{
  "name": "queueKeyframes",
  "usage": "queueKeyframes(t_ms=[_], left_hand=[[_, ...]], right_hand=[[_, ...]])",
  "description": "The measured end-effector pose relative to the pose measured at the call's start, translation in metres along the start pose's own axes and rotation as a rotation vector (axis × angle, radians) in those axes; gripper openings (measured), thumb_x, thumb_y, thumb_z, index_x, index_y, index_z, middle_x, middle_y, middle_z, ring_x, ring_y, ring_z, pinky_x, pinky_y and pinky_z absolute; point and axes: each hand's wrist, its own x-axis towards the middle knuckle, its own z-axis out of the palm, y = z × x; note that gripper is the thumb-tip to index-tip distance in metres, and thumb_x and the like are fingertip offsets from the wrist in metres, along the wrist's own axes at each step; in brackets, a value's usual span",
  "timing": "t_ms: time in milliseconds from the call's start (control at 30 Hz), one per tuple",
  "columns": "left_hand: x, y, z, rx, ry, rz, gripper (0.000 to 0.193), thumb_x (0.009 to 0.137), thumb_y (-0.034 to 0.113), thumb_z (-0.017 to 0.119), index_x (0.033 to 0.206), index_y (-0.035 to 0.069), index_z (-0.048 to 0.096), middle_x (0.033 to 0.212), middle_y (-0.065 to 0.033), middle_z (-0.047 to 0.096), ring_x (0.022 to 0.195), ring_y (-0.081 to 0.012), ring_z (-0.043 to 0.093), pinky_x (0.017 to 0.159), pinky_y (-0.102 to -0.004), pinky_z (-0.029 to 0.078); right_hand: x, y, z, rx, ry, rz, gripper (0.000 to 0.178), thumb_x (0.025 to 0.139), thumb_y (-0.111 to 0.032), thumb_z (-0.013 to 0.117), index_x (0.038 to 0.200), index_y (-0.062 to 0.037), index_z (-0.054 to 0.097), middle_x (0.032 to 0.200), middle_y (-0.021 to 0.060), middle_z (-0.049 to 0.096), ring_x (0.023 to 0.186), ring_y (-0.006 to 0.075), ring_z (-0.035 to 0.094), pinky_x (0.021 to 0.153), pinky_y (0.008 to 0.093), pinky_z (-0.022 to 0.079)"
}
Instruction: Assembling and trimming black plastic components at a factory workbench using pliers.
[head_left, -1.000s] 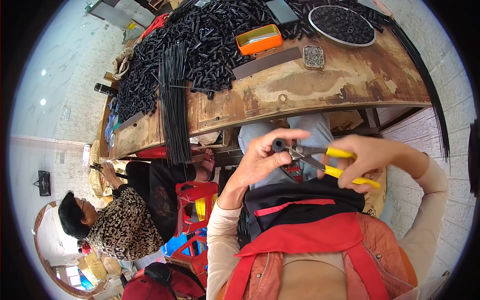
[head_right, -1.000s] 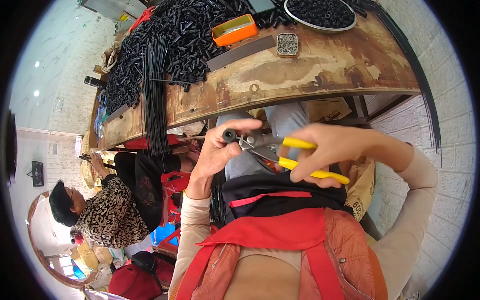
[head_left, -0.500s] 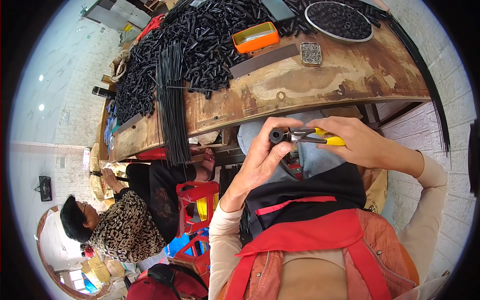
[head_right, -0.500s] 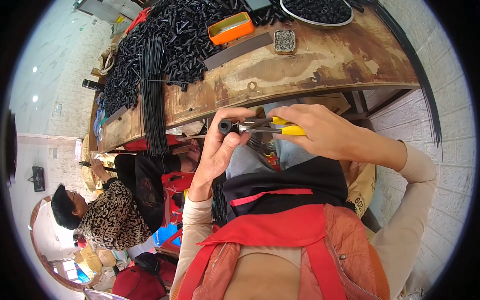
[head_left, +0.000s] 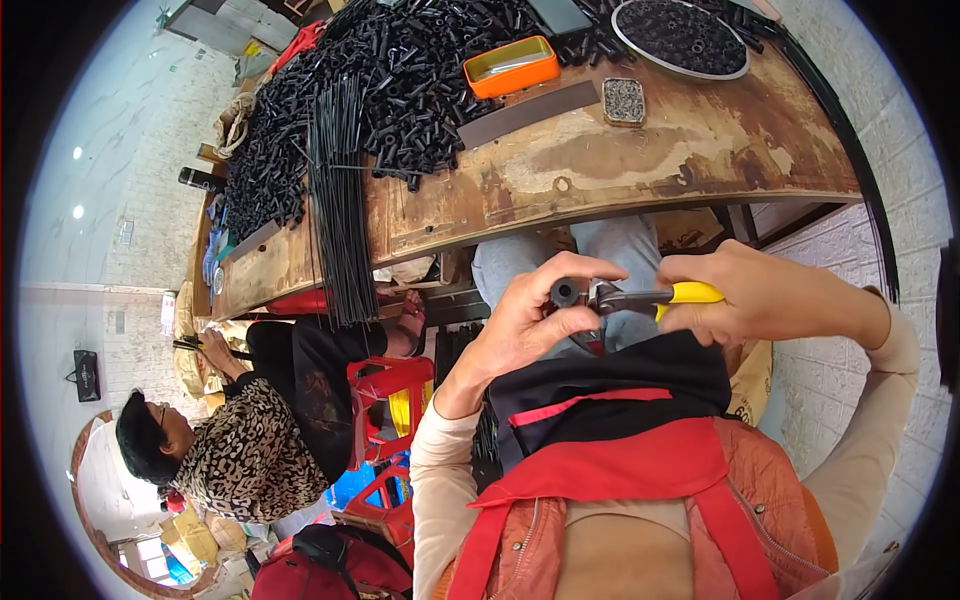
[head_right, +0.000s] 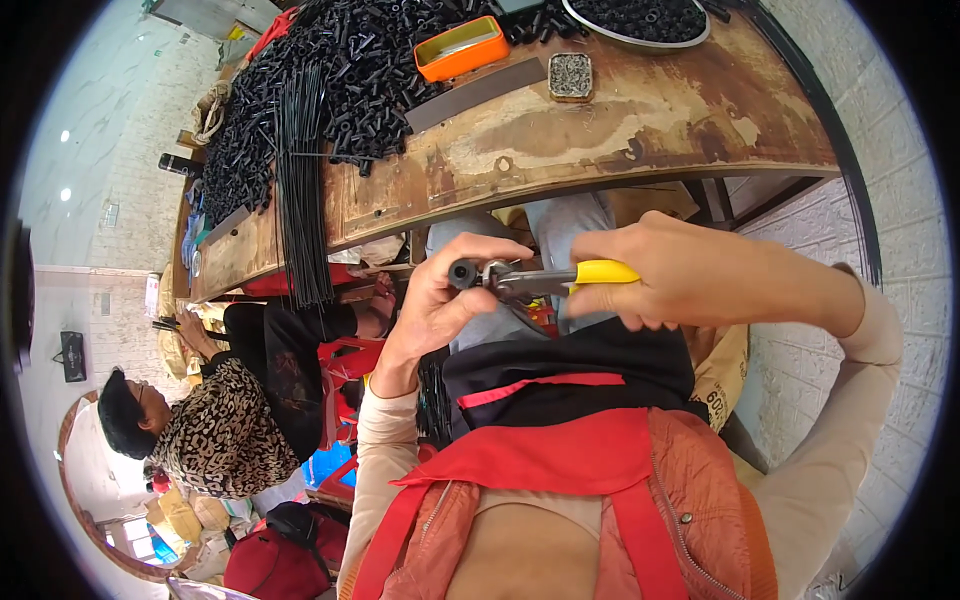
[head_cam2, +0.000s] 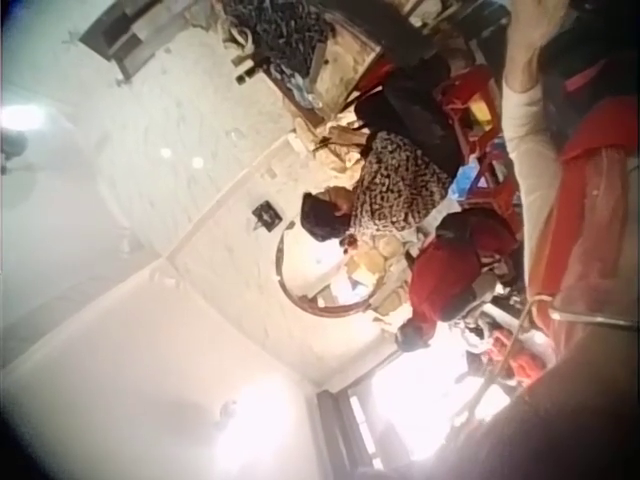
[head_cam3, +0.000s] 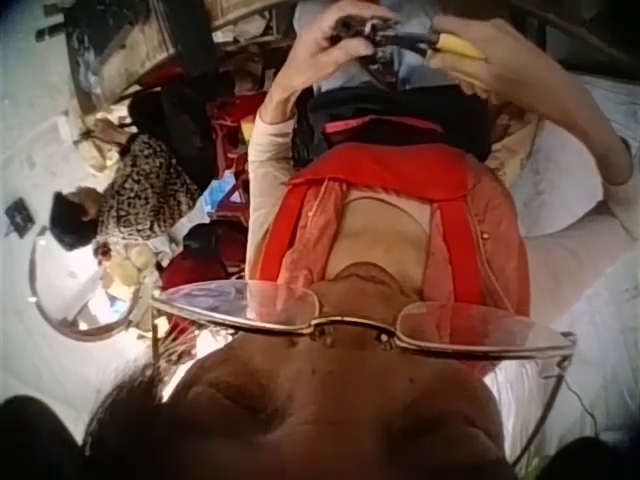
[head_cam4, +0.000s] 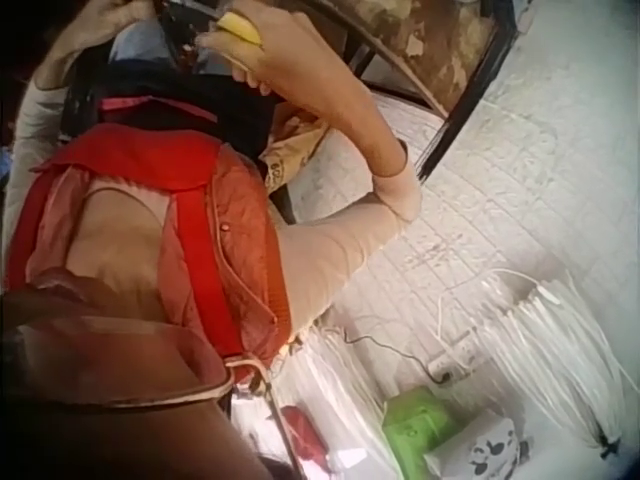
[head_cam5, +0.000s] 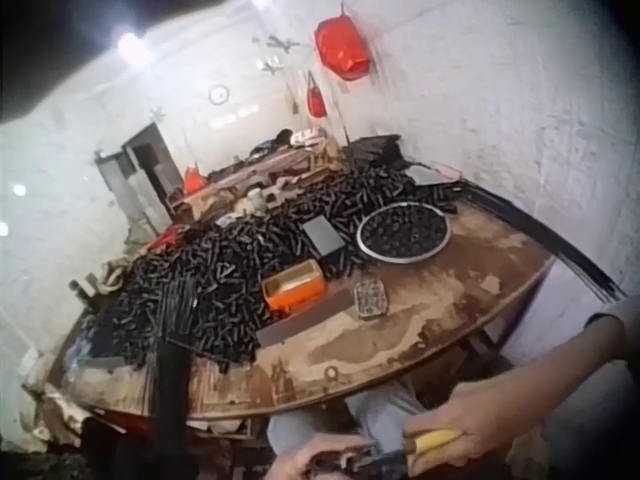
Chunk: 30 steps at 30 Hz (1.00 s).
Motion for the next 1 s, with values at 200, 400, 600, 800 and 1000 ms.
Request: queueKeyframes(t_ms=[200,400,600,800,1000], left_hand=[[-0.005,-0.004,-0.011,-0.042,-0.061,0.052,0.057,0.079,0.037,0.077,0.121,0.002,0.063,0.118,-0.008,0.066,0.097,-0.0149,0.06,0.084,-0.0289,0.046],[-0.003,0.0,-0.008,-0.092,0.057,0.015,0.053,0.083,0.034,0.073,0.123,0.002,0.06,0.12,-0.0055,0.063,0.096,-0.0112,0.056,0.086,-0.0269,0.044],[0.006,-0.006,-0.003,0.026,0.141,0.097,0.048,0.091,0.028,0.067,0.129,0.001,0.053,0.124,-0.0037,0.057,0.098,-0.0093,0.051,0.088,-0.0247,0.041],[0.009,-0.005,-0.003,0.165,0.105,0.111,0.043,0.093,0.026,0.065,0.128,0.003,0.053,0.113,-0.004,0.056,0.09,-0.0106,0.05,0.085,-0.0256,0.041],[0.009,-0.007,-0.008,0.056,0.015,-0.012,0.039,0.094,0.029,0.063,0.121,0.002,0.056,0.099,-0.0022,0.052,0.086,-0.0106,0.049,0.079,-0.0251,0.04]], right_hand=[[0.013,0.03,0.015,0.697,-0.468,0.12,0.048,0.083,-0.008,0.072,0.122,0.0024,0.047,0.066,0.0156,0.067,0.049,0.0179,0.064,0.046,0.0279,0.05],[0.007,0.008,0.008,0.36,-0.034,-0.031,0.059,0.075,-0.012,0.077,0.124,0.0021,0.046,0.069,0.0086,0.066,0.05,0.0191,0.064,0.046,0.0289,0.049],[0.031,0.05,0.029,-0.687,0.798,-0.606,0.069,0.065,-0.016,0.072,0.127,0.0004,0.049,0.101,0.015,0.057,0.084,0.0306,0.059,0.073,0.0391,0.048],[0.033,0.059,0.022,-0.774,0.781,-0.495,0.055,0.08,-0.015,0.064,0.13,0.0013,0.05,0.099,0.0149,0.059,0.081,0.0321,0.059,0.073,0.0394,0.048],[0.026,0.034,0.015,-0.029,0.159,-0.295,0.034,0.095,-0.024,0.056,0.118,0.0019,0.059,0.092,0.0233,0.066,0.087,0.041,0.063,0.076,0.044,0.049]])
